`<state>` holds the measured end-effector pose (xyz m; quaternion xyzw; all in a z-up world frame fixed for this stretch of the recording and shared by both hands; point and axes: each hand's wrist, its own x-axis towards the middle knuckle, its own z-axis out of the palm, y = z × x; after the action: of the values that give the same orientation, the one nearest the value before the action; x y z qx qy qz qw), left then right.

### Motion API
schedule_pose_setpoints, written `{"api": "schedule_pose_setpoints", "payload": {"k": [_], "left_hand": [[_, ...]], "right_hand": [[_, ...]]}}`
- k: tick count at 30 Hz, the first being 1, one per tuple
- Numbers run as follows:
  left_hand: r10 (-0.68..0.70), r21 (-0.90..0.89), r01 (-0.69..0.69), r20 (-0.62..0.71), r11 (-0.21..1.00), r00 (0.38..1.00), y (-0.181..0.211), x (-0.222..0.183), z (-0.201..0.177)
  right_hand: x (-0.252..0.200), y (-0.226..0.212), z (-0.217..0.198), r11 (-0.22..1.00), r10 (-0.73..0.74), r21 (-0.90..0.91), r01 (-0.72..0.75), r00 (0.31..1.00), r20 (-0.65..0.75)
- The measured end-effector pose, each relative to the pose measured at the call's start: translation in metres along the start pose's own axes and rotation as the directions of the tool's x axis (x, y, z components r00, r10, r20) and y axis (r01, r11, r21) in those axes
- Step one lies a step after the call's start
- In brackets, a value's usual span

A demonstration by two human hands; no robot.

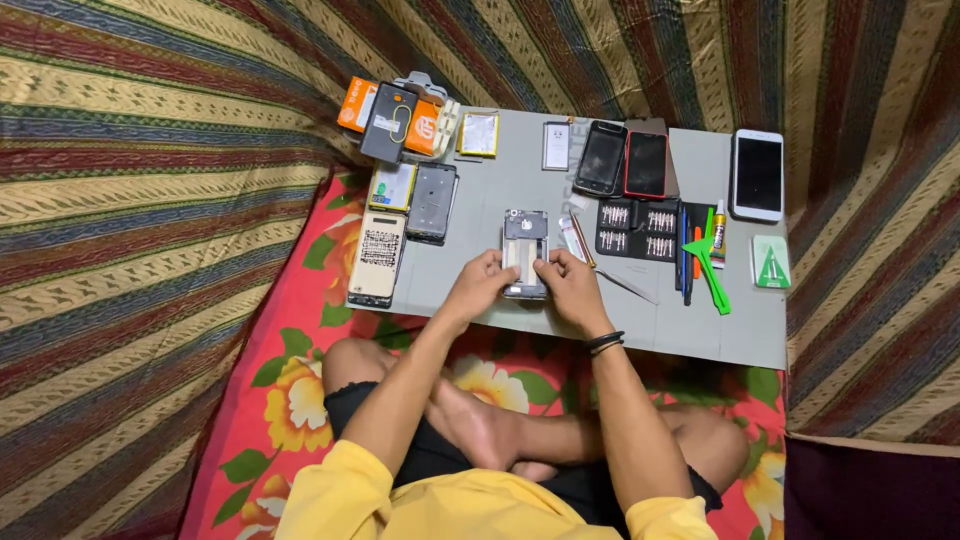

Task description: The person is organizing and inspecting various smartphone components, including backplates, internal frames, and batteries, on a low table.

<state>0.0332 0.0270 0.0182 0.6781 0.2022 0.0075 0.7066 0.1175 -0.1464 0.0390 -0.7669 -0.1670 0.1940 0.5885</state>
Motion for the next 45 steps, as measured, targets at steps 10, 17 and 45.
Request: {"api": "schedule_pose_setpoints", "payload": {"k": [10, 17, 45], "left_hand": [[-0.011, -0.043, 0.009, -0.058, 0.999, 0.998, 0.017, 0.029, -0.006], [-0.017, 0.015, 0.018, -0.09, 1.0, 0.996, 0.013, 0.028, -0.007], [0.152, 0.258, -0.143, -0.015, 0.956, 0.988, 0.011, 0.018, -0.012]], "right_hand": [[0.004, 0.001, 0.003, 0.997, -0.027, -0.069, 0.024, 0.999, -0.03], [0.006, 0.002, 0.014, 0.962, 0.018, -0.268, -0.054, 0.99, -0.138], [0.012, -0.006, 0.02, 0.931, 0.097, -0.331, -0.153, 0.979, -0.18]]}}
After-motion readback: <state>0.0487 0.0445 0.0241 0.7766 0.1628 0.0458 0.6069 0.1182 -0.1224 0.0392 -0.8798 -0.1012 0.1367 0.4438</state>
